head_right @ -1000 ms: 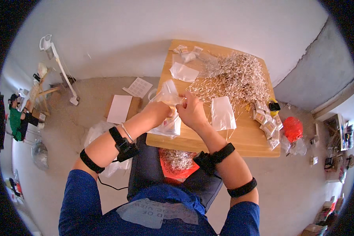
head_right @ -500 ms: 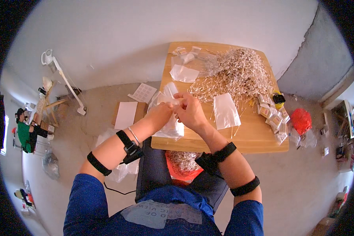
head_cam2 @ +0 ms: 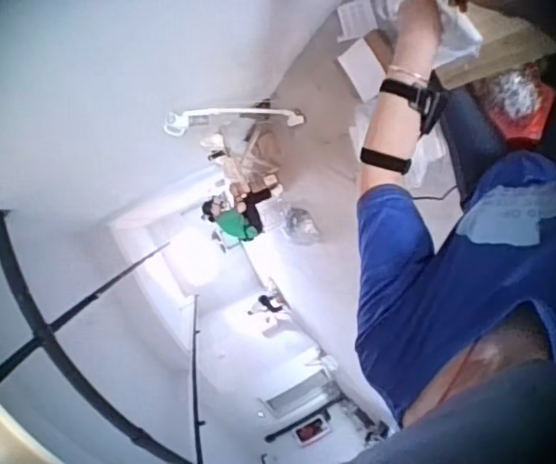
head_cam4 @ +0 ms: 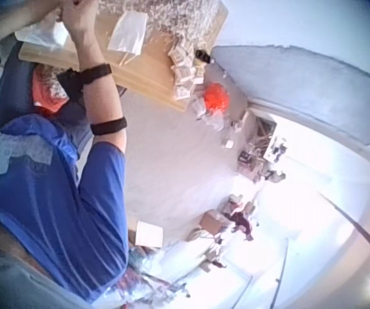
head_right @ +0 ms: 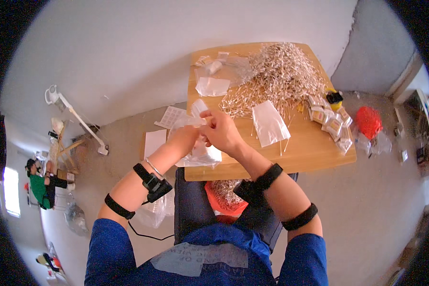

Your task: The person repeatedly picks up small packets of cotton swabs from a wooden table and places them into a larger clear plastic bag. They arrange the packets inside the bag and occasionally adjust the pile of loose swabs on the table. The task continues with the same repetitive packing motion throughout the clip.

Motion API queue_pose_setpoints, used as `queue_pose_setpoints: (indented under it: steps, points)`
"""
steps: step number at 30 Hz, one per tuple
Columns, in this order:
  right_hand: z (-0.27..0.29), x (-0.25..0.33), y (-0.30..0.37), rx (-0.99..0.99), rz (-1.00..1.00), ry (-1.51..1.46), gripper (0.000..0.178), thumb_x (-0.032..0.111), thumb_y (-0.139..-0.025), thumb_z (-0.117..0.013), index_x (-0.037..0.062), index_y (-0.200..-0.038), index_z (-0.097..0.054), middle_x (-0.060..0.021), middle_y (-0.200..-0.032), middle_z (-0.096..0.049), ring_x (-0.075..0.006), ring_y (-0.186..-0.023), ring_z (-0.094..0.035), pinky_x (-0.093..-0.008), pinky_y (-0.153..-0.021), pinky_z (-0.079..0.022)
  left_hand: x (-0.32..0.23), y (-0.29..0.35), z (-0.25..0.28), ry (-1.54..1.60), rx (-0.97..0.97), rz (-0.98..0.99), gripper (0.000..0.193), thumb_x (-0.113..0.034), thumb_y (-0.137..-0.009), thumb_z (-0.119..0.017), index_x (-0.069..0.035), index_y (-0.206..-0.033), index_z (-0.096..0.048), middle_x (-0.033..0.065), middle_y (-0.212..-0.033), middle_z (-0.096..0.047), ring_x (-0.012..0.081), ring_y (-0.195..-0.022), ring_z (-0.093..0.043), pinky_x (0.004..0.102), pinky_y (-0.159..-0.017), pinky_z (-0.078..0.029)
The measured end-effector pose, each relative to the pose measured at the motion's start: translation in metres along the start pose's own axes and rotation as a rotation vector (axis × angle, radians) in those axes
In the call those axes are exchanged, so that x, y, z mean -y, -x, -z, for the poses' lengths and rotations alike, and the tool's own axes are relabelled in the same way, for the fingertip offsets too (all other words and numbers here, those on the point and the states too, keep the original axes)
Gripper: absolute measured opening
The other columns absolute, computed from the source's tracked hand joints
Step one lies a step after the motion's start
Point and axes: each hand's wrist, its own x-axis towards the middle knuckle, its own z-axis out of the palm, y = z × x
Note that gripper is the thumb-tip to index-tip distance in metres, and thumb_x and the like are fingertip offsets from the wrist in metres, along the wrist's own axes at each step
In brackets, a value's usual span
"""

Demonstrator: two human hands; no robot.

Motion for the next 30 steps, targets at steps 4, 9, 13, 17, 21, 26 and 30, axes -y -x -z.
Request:
queue_pose_setpoints:
  steps: [4,9,13,17,21,26,30]
  points:
    - [-0.007,0.0,-0.004,0.021,0.049,-0.002,0.036,0.003,-0.083,-0.059,-0.0077,-0.116,-0.05,-0.0087,-0.067,-0.061,-0.0126,-0.052,-0.059,-0.0262,-0.047,-0.05,0.008,-0.01,0.001,0.173,0.072,-0.088,0.008,-0.008,-0.076,-0.059,-0.003,-0.075,-0.065,0.0126,-0.073,-0.067,0.025,-0.077,-0.067,0.0374,-0.072,-0.052]
    - [-0.022,-0.005,-0.016,-0.053,0.168,0.11,0.032,-0.001,-0.079,-0.058,-0.0047,-0.11,-0.055,-0.0086,-0.063,-0.059,-0.0131,-0.051,-0.06,-0.026,-0.044,-0.049,0.029,-0.029,-0.01,0.418,0.178,-0.032,0.017,-0.009,-0.079,-0.058,-0.005,-0.094,-0.063,0.0112,-0.089,-0.067,0.019,-0.092,-0.065,0.0339,-0.081,-0.049]
    - [-0.031,-0.007,-0.012,-0.274,0.25,0.135,0.037,0.005,-0.07,-0.064,0.0025,-0.106,-0.059,-0.0207,-0.082,-0.065,-0.0341,-0.077,-0.066,-0.0421,-0.066,-0.053,0.032,-0.029,-0.034,0.64,0.002,-0.093,0.032,-0.01,-0.082,-0.057,-0.005,-0.114,-0.057,0.0087,-0.106,-0.063,0.0164,-0.103,-0.059,0.0321,-0.09,-0.046]
    - [-0.07,-0.014,0.011,-0.364,0.343,0.363,0.045,0.013,-0.074,-0.065,-0.0019,-0.111,-0.043,-0.0252,-0.08,-0.065,-0.0403,-0.069,-0.065,-0.0479,-0.06,-0.052,0.06,-0.012,-0.017,0.98,0.25,-0.206,0.033,-0.009,-0.085,-0.058,-0.002,-0.118,-0.053,0.0062,-0.111,-0.058,0.0173,-0.104,-0.056,0.033,-0.092,-0.045]
    - [-0.068,-0.013,0.055,-0.062,0.113,0.231,0.055,0.031,-0.084,-0.064,-0.0003,-0.119,-0.034,-0.0244,-0.069,-0.061,-0.0442,-0.067,-0.062,-0.0472,-0.061,-0.05,0.028,-0.031,0.011,0.592,0.478,0.141,0.015,-0.006,-0.084,-0.058,-0.001,-0.098,-0.061,0.0046,-0.092,-0.06,0.0137,-0.084,-0.06,0.0288,-0.071,-0.051]
    - [-0.058,-0.019,0.059,-0.01,0.019,0.126,0.056,0.039,-0.087,-0.061,-0.0009,-0.115,-0.033,-0.0263,-0.07,-0.062,-0.045,-0.069,-0.063,-0.0497,-0.061,-0.05,0.02,-0.025,0.005,0.836,0.382,0.34,0.014,-0.01,-0.077,-0.069,-0.004,-0.087,-0.062,-0.0015,-0.083,-0.06,0.007,-0.076,-0.056,0.0231,-0.067,-0.048]
    - [-0.067,-0.027,0.045,-0.081,0.031,0.056,0.047,0.03,-0.086,-0.059,-0.0002,-0.113,-0.034,-0.0257,-0.067,-0.061,-0.0452,-0.067,-0.062,-0.0509,-0.063,-0.049,0.044,-0.026,-0.002,0.743,0.42,0.342,0.018,-0.004,-0.072,-0.072,-0.004,-0.085,-0.06,-0.0024,-0.077,-0.059,0.0074,-0.073,-0.055,0.0232,-0.063,-0.047]
